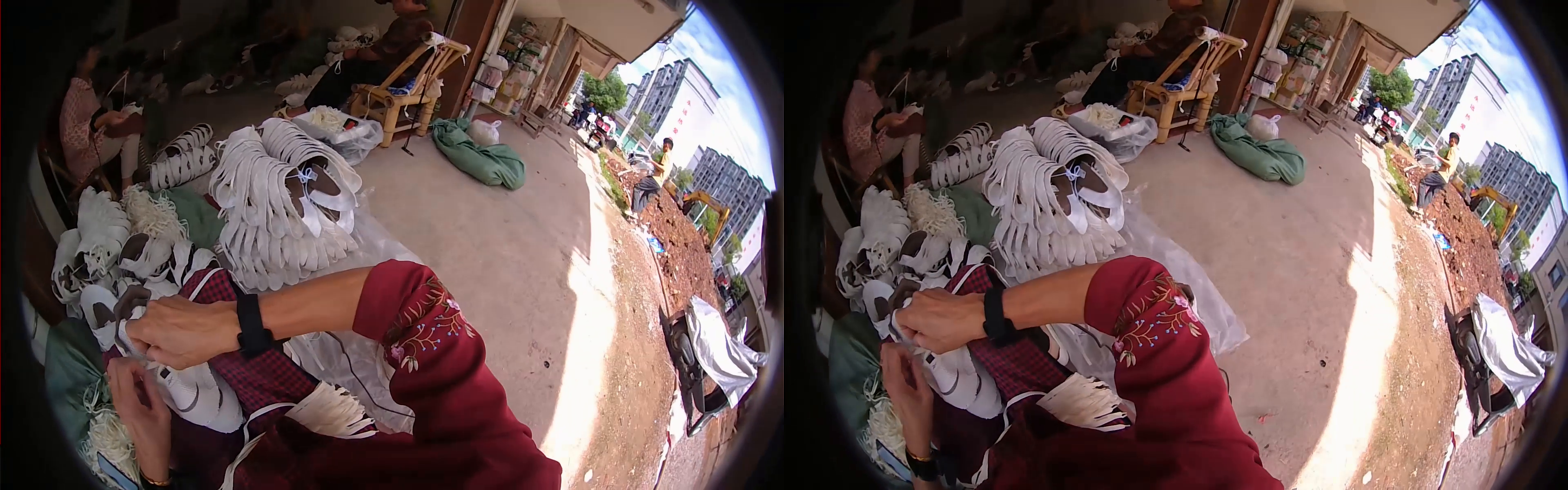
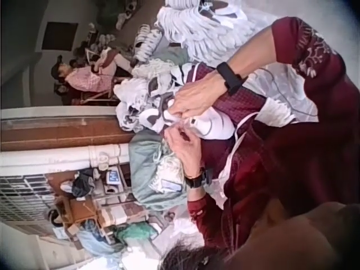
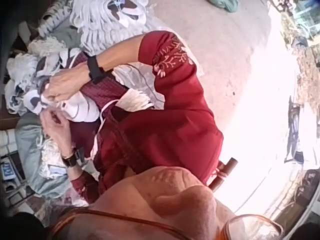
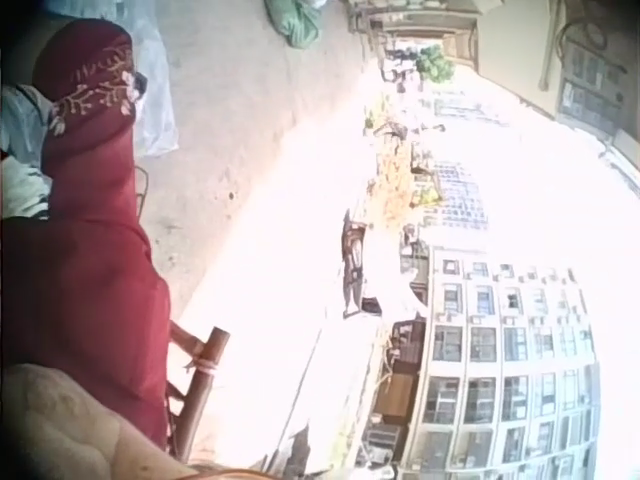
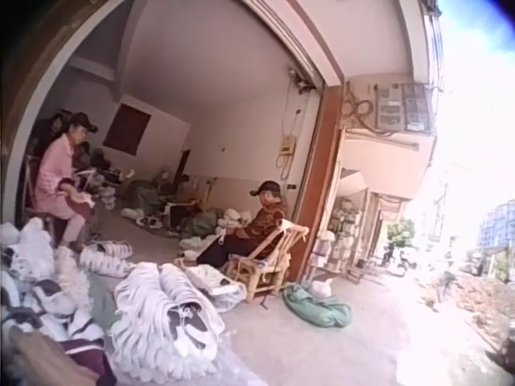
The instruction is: The person is lacing a white athletic shoe while sitting among many other shoe components.
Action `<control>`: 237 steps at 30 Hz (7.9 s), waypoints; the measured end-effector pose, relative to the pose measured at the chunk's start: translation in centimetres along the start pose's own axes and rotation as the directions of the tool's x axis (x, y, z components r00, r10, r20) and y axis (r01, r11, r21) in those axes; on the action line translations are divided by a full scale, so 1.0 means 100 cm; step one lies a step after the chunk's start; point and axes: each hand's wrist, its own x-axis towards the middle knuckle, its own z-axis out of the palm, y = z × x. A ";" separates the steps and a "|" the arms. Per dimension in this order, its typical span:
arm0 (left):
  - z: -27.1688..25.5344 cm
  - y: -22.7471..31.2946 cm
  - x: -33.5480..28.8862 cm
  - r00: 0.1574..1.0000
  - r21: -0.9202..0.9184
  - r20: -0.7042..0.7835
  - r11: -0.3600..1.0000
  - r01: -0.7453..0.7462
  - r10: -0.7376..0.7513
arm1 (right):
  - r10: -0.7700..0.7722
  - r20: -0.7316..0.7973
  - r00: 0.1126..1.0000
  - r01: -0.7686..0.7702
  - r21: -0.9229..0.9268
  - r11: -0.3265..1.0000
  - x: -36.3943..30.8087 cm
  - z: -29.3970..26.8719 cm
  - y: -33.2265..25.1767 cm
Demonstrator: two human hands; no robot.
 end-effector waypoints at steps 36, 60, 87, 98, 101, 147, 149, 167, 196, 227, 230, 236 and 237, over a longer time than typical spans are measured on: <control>-0.011 -0.011 -0.006 0.946 -0.308 -0.204 0.934 0.183 -0.252 | 0.650 0.027 0.759 -0.646 0.151 0.748 -0.020 -0.117 0.034; -0.029 -0.043 0.001 0.955 -0.269 0.187 0.923 0.276 -0.231 | 0.065 0.195 0.979 -0.005 -0.291 0.957 -0.040 -0.074 0.010; -0.357 -0.098 -0.183 0.814 0.803 -0.555 0.364 0.472 0.170 | -0.020 -0.280 0.960 -0.279 -0.959 0.059 -0.160 -0.387 -0.019; -0.154 -0.027 -0.083 0.552 -0.178 -0.789 0.960 0.217 -0.272 | 0.503 -0.335 0.797 -0.428 0.275 0.861 -0.082 -0.093 -0.040; -0.078 -0.014 -0.045 0.793 -0.418 -0.513 0.903 0.103 -0.328 | 0.541 -0.142 0.829 -0.443 0.422 0.791 -0.051 -0.043 -0.018; -0.001 -0.002 0.000 0.984 -0.135 -0.159 0.989 0.061 -0.082 | 0.264 0.358 0.895 -0.344 0.181 0.921 0.053 -0.005 -0.006; -0.010 -0.007 0.004 0.909 -0.409 0.021 0.827 0.387 -0.415 | 0.188 0.315 0.930 -0.262 0.212 0.941 0.049 -0.005 -0.004; -0.048 -0.040 0.031 0.933 -0.200 0.341 0.979 -0.044 0.112 | 0.266 0.378 0.886 -0.311 0.060 0.949 0.059 0.006 -0.012; -0.044 0.008 0.039 0.850 -0.519 0.394 0.679 0.519 -0.349 | 0.303 0.300 0.904 -0.289 -0.090 0.953 0.044 -0.035 0.026; -0.023 0.009 0.024 0.886 -0.363 0.240 0.809 0.462 -0.398 | 0.455 0.268 0.849 -0.525 0.528 0.668 0.027 0.004 0.047; -0.021 0.010 0.025 0.891 -0.338 0.222 0.826 0.452 -0.397 | 0.482 0.268 0.834 -0.552 0.406 0.728 0.030 0.000 0.044; -0.014 0.015 0.025 0.915 -0.233 0.125 0.885 0.402 -0.383 | 0.491 0.256 0.833 -0.548 0.247 0.799 0.031 -0.007 0.042; -0.013 0.016 0.025 0.919 -0.235 0.134 0.889 0.394 -0.371 | 0.462 0.249 0.851 -0.522 0.299 0.799 0.030 -0.006 0.041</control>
